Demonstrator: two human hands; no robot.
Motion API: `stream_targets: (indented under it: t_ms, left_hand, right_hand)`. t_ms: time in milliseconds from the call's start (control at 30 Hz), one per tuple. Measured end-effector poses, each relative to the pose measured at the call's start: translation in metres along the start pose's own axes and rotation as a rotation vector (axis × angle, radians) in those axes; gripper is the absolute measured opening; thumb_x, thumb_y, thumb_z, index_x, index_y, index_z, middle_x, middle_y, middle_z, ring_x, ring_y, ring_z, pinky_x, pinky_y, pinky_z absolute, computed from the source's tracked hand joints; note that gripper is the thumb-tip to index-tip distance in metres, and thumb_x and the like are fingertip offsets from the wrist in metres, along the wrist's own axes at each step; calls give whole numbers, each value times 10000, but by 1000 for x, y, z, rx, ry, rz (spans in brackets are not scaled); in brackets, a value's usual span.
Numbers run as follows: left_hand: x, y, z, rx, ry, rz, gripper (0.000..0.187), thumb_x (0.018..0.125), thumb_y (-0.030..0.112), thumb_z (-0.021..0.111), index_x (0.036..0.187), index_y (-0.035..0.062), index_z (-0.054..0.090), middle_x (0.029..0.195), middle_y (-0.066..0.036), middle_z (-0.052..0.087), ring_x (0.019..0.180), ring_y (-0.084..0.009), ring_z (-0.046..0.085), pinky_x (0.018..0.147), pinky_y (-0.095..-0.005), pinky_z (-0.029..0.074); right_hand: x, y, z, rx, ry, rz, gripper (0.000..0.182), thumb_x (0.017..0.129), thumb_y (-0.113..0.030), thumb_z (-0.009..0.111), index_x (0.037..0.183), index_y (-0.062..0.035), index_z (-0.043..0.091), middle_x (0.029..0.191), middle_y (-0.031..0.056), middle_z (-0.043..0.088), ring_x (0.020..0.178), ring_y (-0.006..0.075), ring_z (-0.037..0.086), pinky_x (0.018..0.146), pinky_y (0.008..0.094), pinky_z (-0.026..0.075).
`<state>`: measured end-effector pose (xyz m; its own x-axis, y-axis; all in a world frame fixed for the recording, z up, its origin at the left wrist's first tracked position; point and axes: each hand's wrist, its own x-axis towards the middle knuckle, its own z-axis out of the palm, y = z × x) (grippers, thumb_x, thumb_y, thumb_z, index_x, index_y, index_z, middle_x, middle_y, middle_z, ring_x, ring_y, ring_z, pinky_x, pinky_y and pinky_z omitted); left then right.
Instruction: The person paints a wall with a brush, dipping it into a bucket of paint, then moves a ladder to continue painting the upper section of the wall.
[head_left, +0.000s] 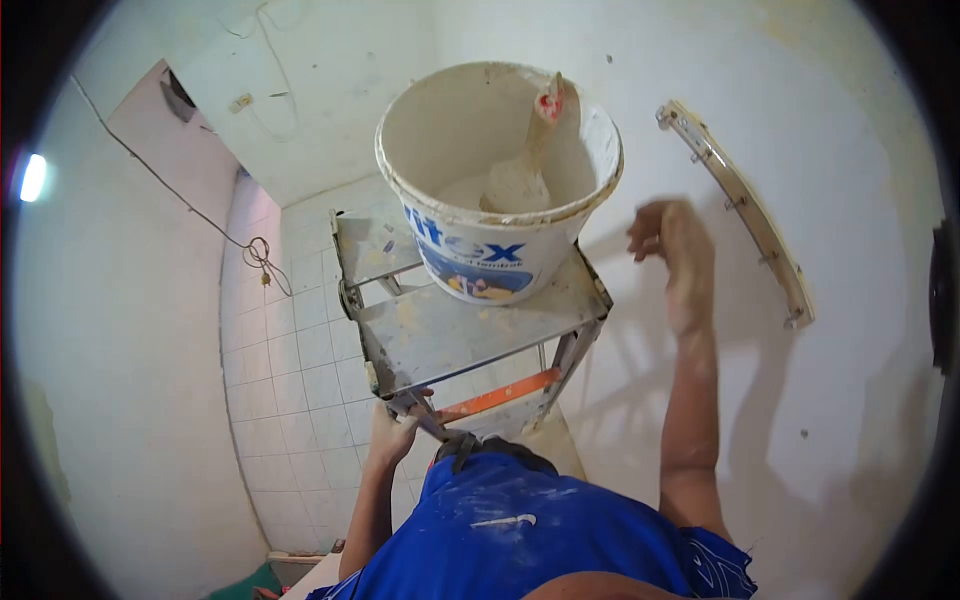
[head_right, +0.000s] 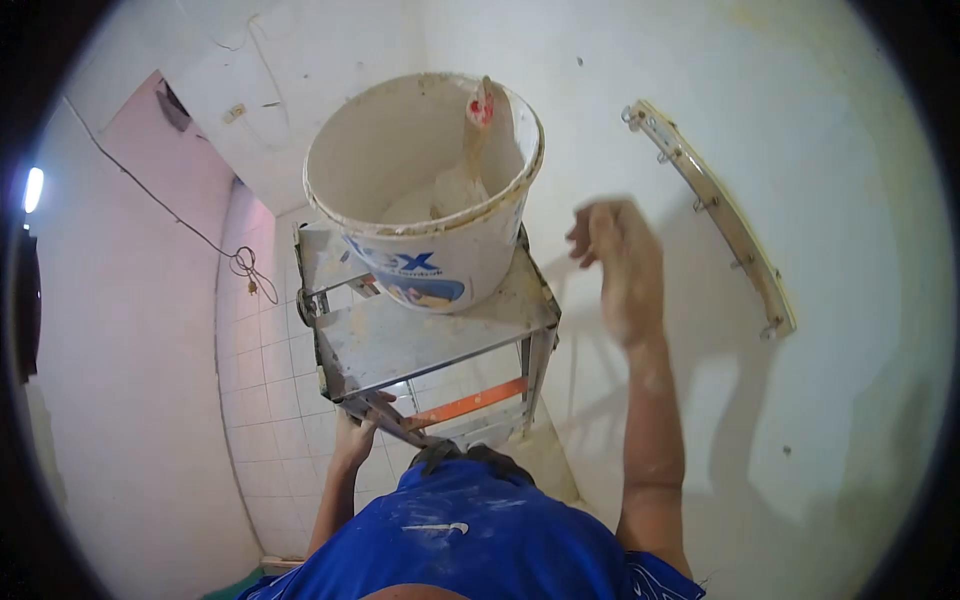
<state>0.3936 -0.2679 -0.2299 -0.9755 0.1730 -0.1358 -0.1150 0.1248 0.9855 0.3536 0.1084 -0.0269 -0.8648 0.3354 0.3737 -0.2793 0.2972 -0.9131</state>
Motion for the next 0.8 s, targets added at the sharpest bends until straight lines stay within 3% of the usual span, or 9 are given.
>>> stream_targets:
  t_ms: [133,267,367,400,467,567,667,733,800]
  left_hand:
    - [10,-2,-8,106,-118,-57,268,801,102,634,1018,-21,733,872,-104,732,824,-198,696,800,-357,550]
    - [8,8,-11,125,-151,-37,291,815,87,641,1063,-27,740,923,-122,748,849,-184,693,798,-356,550]
    - [11,13,-17,182,-249,-78,296,889,110,621,1137,-27,707,1062,-135,736,984,-209,674,896,-377,523]
    - [11,12,-19,186,-307,-116,295,945,138,596,1181,-17,683,1161,-138,718,1100,-238,656,983,-402,495]
    - [10,8,-22,175,-327,-124,305,968,155,599,1210,-17,669,1197,-143,708,1130,-245,646,995,-403,490]
    - [13,3,-28,256,-370,-95,329,992,194,613,1239,-20,648,1233,-150,696,1145,-250,644,1004,-407,490]
    - [16,3,-39,238,-461,-198,395,1007,234,627,1314,-14,614,1335,-173,647,1227,-263,604,1066,-412,448]
    - [29,-13,-67,373,-597,-78,433,931,261,730,1266,-1,649,1209,-160,695,1150,-290,629,1027,-412,468]
    - [65,33,-111,496,-805,-177,550,924,364,738,1340,24,617,1326,-175,649,1248,-301,576,1106,-404,412]
  right_hand:
    - [43,-70,5,-258,-77,145,692,995,-658,451,1064,5,639,835,69,651,739,130,612,661,290,486]
    - [47,-36,6,-376,-50,257,785,979,-715,415,1128,21,645,912,112,671,827,177,636,738,338,510]
    - [18,30,11,-251,-195,573,898,992,-749,312,1328,31,602,1228,219,651,1102,297,610,979,423,479]
    - [9,42,17,-152,-275,675,865,1016,-712,329,1409,30,537,1345,227,602,1233,305,566,1077,429,426]
    - [-5,69,34,-197,-346,557,684,1084,-541,380,1512,-14,459,1434,131,569,1284,193,541,1110,336,404]
    - [-10,68,41,-38,-259,686,617,1101,-440,399,1537,-3,426,1501,122,518,1337,166,500,1146,303,360]
    - [-11,48,47,-48,-216,731,595,1099,-409,414,1518,12,447,1490,127,529,1329,162,505,1140,294,368]
    - [-15,56,46,-50,-221,689,600,1105,-448,378,1464,21,482,1416,149,570,1288,190,529,1118,317,381]
    - [-14,64,46,-51,-229,626,623,1112,-486,342,1410,31,517,1342,171,610,1247,218,553,1096,340,394]
